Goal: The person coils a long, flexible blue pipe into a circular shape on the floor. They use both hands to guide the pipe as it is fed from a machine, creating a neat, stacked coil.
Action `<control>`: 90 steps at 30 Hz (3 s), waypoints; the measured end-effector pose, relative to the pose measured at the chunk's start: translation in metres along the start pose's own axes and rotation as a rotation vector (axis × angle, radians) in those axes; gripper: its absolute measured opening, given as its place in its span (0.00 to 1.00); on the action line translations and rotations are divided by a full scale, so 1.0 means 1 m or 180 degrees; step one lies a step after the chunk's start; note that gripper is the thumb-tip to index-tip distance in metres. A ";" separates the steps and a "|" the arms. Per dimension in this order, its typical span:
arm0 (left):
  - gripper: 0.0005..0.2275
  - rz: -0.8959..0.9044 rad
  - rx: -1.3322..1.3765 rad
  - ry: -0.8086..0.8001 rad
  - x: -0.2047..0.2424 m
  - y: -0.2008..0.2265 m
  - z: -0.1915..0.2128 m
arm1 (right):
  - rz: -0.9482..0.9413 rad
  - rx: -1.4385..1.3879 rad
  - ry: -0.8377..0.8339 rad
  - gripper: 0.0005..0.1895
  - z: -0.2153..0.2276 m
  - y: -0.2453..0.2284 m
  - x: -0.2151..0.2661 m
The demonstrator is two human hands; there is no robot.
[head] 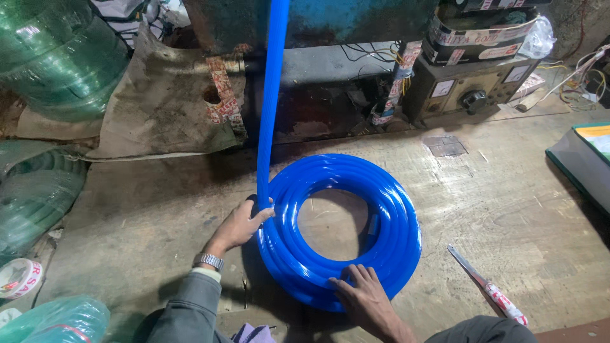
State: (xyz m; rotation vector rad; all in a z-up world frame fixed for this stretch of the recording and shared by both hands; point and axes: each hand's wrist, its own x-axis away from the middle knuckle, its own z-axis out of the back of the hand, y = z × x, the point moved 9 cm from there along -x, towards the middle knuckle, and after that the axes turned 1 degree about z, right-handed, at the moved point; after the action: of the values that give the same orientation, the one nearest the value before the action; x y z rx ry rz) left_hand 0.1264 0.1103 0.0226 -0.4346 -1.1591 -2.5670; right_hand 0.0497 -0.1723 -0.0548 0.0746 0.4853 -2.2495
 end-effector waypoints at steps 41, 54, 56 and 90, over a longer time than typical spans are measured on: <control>0.36 -0.0227 0.0477 0.0812 -0.094 -0.086 -0.068 | 0.0183 0.0509 0.0368 0.23 -0.014 -0.012 -0.005; 0.30 -0.0350 0.0125 0.0796 -0.096 -0.082 -0.070 | 0.0234 0.0317 0.0286 0.25 -0.010 -0.015 -0.008; 0.31 -0.0312 0.0137 0.0841 -0.097 -0.083 -0.072 | 0.0218 0.0330 0.0342 0.25 -0.011 -0.014 -0.007; 0.29 -0.0336 0.0282 0.0837 -0.091 -0.061 -0.065 | -0.0269 -0.1876 0.1093 0.34 0.253 0.060 -0.309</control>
State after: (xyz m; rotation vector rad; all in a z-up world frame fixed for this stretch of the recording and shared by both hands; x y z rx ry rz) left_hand 0.1766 0.1123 -0.0946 -0.0141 -1.2202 -2.5510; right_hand 0.3266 -0.0801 0.2243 0.1374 1.3357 -2.0902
